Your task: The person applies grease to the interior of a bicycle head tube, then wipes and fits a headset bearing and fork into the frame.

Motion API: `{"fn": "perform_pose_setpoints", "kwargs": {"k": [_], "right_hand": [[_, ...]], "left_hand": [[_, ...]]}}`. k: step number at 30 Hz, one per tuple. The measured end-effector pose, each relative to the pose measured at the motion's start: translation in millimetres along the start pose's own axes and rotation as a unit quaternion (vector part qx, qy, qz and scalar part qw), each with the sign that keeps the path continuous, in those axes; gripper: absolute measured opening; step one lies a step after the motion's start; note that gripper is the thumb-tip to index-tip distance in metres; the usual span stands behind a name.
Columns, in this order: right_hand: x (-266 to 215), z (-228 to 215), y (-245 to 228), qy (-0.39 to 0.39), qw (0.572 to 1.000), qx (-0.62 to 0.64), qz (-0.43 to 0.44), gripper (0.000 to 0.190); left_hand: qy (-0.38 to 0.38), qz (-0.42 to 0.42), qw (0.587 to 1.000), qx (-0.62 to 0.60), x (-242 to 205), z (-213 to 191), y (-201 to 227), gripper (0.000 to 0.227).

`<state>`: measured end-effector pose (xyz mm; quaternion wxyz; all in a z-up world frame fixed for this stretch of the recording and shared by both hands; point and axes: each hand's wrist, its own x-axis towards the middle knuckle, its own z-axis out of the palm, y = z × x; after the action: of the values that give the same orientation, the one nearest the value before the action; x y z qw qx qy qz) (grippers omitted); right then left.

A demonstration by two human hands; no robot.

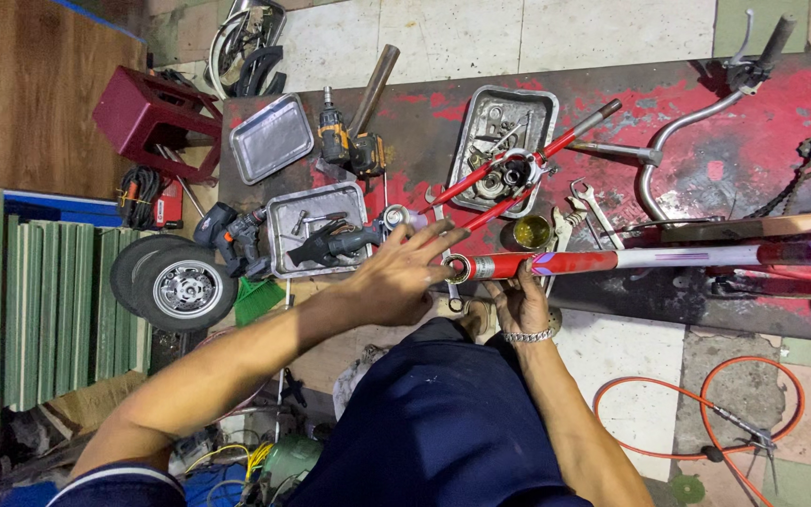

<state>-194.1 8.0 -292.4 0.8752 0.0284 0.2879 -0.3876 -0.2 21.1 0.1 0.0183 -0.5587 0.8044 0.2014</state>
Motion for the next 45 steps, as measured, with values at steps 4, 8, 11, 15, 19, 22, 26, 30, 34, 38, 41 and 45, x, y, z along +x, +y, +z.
{"fn": "perform_pose_setpoints", "kwargs": {"k": [4,8,11,15,19,22,26,30,34,38,41,45], "right_hand": [[-3.0,6.8,-2.3,0.014,1.000,-0.008,0.004,0.028],[-5.6,13.7,-4.6,0.001,1.000,0.001,0.000,0.029],[-4.1,15.8,-5.0,0.010,1.000,-0.006,0.007,0.034],[-4.8,14.6,-7.1,-0.013,1.000,-0.005,0.003,0.044],[-4.8,17.6,-6.6,-0.007,1.000,-0.012,0.003,0.051],[-5.2,16.9,-6.9,-0.004,1.000,-0.013,-0.004,0.049],[-5.2,15.5,-6.3,-0.020,1.000,-0.010,-0.004,0.049],[-6.3,16.1,-5.9,-0.022,1.000,-0.012,-0.001,0.047],[-6.2,17.8,-8.1,-0.031,0.999,-0.013,0.002,0.048],[-5.8,20.7,-8.3,-0.014,1.000,-0.024,-0.002,0.046],[-6.3,21.5,-9.4,-0.020,1.000,-0.019,0.001,0.046],[-9.4,23.1,-10.0,-0.020,0.999,-0.026,-0.001,0.047]], "left_hand": [[0.042,-0.042,0.998,-0.032,-13.4,13.1,17.3,0.064],[0.032,-0.090,0.991,-0.091,-22.6,19.3,29.7,0.056],[0.098,-0.145,0.976,-0.132,-23.8,23.4,32.1,0.062],[0.107,-0.187,0.967,-0.137,-13.2,34.2,29.8,0.062],[0.087,-0.210,0.960,-0.166,-11.9,39.9,31.3,0.061],[0.085,-0.221,0.958,-0.159,-12.0,43.7,40.5,0.061],[0.075,-0.203,0.971,-0.097,-11.6,48.2,57.5,0.074],[0.079,-0.206,0.970,-0.103,-19.2,50.6,66.0,0.077],[0.123,-0.211,0.962,-0.120,-22.2,55.4,60.2,0.078],[0.117,-0.236,0.963,-0.048,-14.7,64.7,62.0,0.081],[0.112,-0.218,0.969,-0.005,-13.0,68.2,68.5,0.085],[0.098,-0.219,0.971,-0.017,-11.0,69.0,71.4,0.083]]}}
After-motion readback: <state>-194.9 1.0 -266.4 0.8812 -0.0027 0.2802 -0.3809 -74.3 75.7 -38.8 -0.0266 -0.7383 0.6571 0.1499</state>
